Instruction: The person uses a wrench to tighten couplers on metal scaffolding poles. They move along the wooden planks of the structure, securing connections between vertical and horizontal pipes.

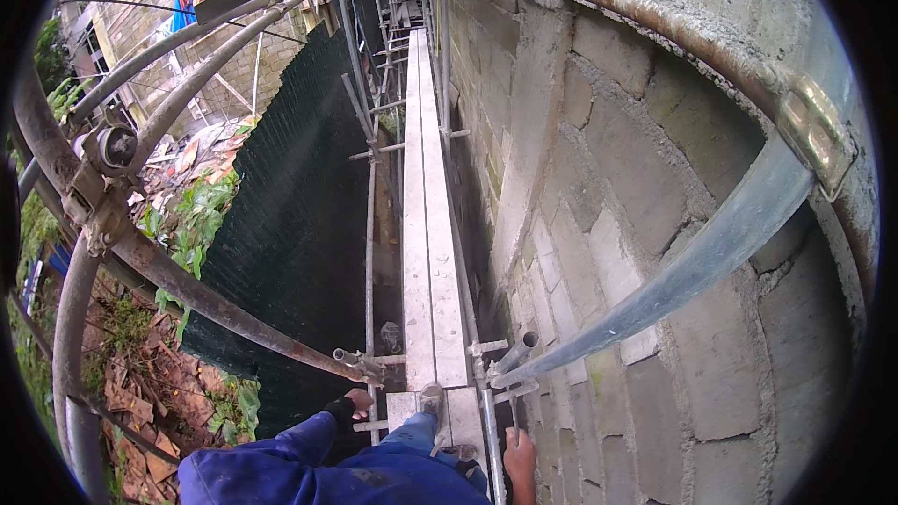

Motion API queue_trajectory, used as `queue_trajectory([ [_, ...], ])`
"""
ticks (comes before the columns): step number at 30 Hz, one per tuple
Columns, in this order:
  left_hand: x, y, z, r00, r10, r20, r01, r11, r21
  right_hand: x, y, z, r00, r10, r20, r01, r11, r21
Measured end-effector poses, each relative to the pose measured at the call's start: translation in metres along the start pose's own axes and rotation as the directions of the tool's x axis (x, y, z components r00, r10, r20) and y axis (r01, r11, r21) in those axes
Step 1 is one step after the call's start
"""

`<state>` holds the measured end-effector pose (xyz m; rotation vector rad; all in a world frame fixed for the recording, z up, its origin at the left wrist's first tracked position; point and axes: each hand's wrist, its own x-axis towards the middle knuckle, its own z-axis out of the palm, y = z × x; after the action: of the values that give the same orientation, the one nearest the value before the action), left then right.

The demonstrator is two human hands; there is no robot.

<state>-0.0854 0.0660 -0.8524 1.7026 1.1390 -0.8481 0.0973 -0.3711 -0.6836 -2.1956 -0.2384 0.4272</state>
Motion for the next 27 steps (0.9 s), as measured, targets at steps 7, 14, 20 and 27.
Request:
queue_trajectory([
  [7,0.023,0.078,-0.010,0.921,0.381,0.086,-0.369,0.777,0.510,-0.129,0.225,0.013,0.590,0.800,0.104,-0.785,0.540,0.304],
  [14,-0.318,0.392,0.021,0.150,0.983,-0.104,-0.924,0.102,-0.367,-0.211,0.280,0.016,0.367,0.929,-0.045,-0.619,0.280,0.734],
  [20,-0.456,0.561,0.021,-0.350,0.896,-0.271,-0.910,-0.394,-0.127,-0.196,0.143,0.036,0.500,0.804,-0.322,-0.333,0.522,0.785],
  [27,-0.414,0.610,0.027,-0.307,0.950,-0.056,-0.841,-0.298,-0.452,-0.248,0.144,0.135,0.105,0.836,-0.539,-0.563,0.497,0.660],
])
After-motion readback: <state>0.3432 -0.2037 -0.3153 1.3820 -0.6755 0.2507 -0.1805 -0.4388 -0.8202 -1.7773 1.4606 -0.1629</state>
